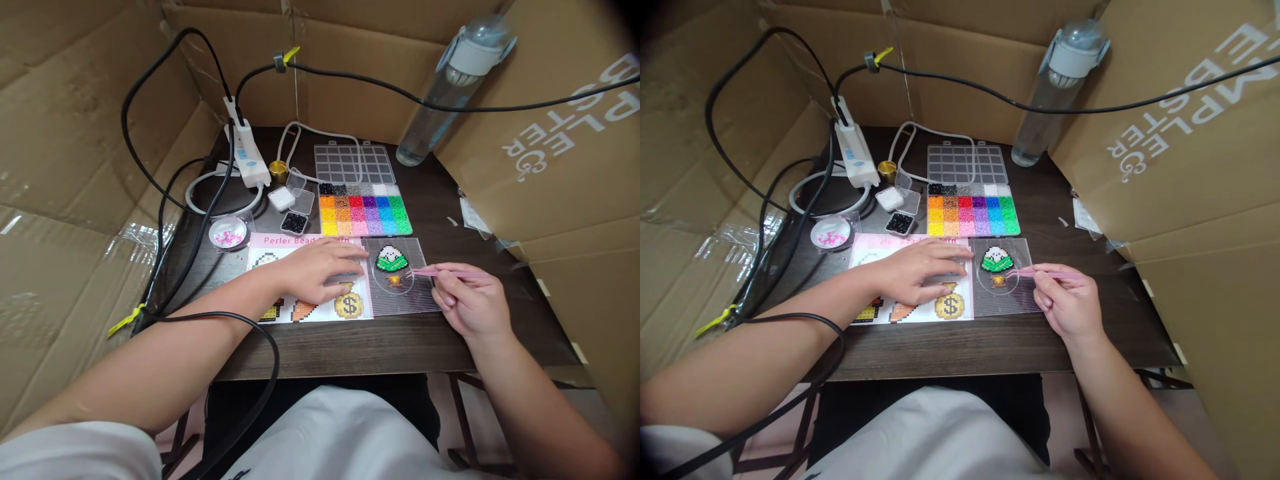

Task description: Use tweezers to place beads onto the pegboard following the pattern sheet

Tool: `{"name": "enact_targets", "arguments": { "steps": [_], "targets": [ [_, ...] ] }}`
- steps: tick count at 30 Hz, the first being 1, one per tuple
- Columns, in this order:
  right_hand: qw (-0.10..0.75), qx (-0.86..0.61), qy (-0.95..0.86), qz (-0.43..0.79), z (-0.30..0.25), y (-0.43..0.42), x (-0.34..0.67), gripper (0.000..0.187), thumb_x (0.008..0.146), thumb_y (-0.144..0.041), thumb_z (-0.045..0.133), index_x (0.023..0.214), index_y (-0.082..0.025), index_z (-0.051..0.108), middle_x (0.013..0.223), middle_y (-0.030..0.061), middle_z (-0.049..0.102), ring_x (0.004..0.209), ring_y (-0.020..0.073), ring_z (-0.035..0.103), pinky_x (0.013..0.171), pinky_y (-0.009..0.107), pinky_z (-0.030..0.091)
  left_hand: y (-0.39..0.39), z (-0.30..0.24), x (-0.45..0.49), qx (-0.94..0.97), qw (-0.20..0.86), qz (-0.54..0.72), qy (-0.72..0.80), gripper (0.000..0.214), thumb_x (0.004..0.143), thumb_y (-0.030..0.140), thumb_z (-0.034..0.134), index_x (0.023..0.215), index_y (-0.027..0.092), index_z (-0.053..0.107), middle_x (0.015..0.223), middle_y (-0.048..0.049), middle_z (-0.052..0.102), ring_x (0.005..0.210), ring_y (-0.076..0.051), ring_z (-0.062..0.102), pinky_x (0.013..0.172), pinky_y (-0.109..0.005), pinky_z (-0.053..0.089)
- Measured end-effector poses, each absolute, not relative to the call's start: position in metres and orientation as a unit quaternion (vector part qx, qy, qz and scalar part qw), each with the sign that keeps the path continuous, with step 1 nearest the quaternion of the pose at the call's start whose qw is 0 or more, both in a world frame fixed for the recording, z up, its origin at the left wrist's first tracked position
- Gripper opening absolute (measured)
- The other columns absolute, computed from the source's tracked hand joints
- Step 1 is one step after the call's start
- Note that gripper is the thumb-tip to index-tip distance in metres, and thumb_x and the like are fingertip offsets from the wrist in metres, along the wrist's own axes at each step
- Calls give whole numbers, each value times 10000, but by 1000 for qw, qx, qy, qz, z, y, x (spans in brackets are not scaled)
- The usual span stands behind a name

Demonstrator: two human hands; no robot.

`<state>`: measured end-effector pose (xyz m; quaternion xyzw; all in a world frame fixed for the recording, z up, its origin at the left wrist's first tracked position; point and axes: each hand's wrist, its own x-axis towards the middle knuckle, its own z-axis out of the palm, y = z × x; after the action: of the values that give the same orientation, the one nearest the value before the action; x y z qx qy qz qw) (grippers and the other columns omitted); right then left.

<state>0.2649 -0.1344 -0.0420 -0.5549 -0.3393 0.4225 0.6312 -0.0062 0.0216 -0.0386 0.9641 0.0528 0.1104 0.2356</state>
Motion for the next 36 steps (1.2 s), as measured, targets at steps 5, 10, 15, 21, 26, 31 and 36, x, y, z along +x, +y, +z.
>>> {"name": "enact_targets", "arguments": {
  "steps": [5,10,15,21,26,31,36],
  "targets": [
    [633,-556,-335,422,-42,-135,266,239,710,-370,962,823,-193,848,872,156,820,387,27,422,367,191,296,21,-38,-7,964,236,111,57,369,951,334,607,1283,210,710,1574,-131,564,1465,-331,524,1205,-569,422],
    [637,-545,-336,430,-44,-134,265,217,709,-350,968,833,-218,847,867,139,821,393,26,439,370,181,316,22,-36,-8,962,246,99,62,377,964,349,612,1304,215,703,1584,-122,554,1474,-335,512,1208,-575,418],
    [640,-546,-332,426,-44,-134,264,245,690,-363,977,825,-205,846,871,145,820,385,24,437,365,183,313,23,-35,-7,958,261,96,64,337,999,334,569,1275,206,715,1575,-120,563,1453,-327,532,1192,-564,436],
    [638,-547,-330,429,-43,-134,264,231,696,-345,971,829,-203,848,869,146,821,386,28,437,371,188,310,24,-35,-7,958,263,92,65,325,1004,322,557,1276,230,709,1582,-103,557,1453,-310,533,1197,-551,433],
    [637,-558,-325,421,-42,-134,264,259,677,-363,980,811,-190,843,869,158,819,393,30,430,370,192,307,24,-37,-6,959,256,105,60,323,993,323,577,1269,229,715,1563,-109,577,1445,-306,540,1201,-544,430],
    [626,-564,-331,424,-42,-133,264,263,691,-378,972,814,-183,844,869,165,817,400,30,427,375,191,296,24,-39,-6,960,251,111,61,325,993,352,598,1264,222,724,1557,-114,583,1446,-312,541,1213,-545,420],
    [625,-567,-338,418,-42,-134,264,244,712,-365,954,825,-176,848,888,159,818,403,28,420,374,195,297,24,-39,-6,959,251,111,64,315,989,356,602,1251,231,725,1547,-108,593,1440,-311,547,1198,-545,435]
  ]
}}
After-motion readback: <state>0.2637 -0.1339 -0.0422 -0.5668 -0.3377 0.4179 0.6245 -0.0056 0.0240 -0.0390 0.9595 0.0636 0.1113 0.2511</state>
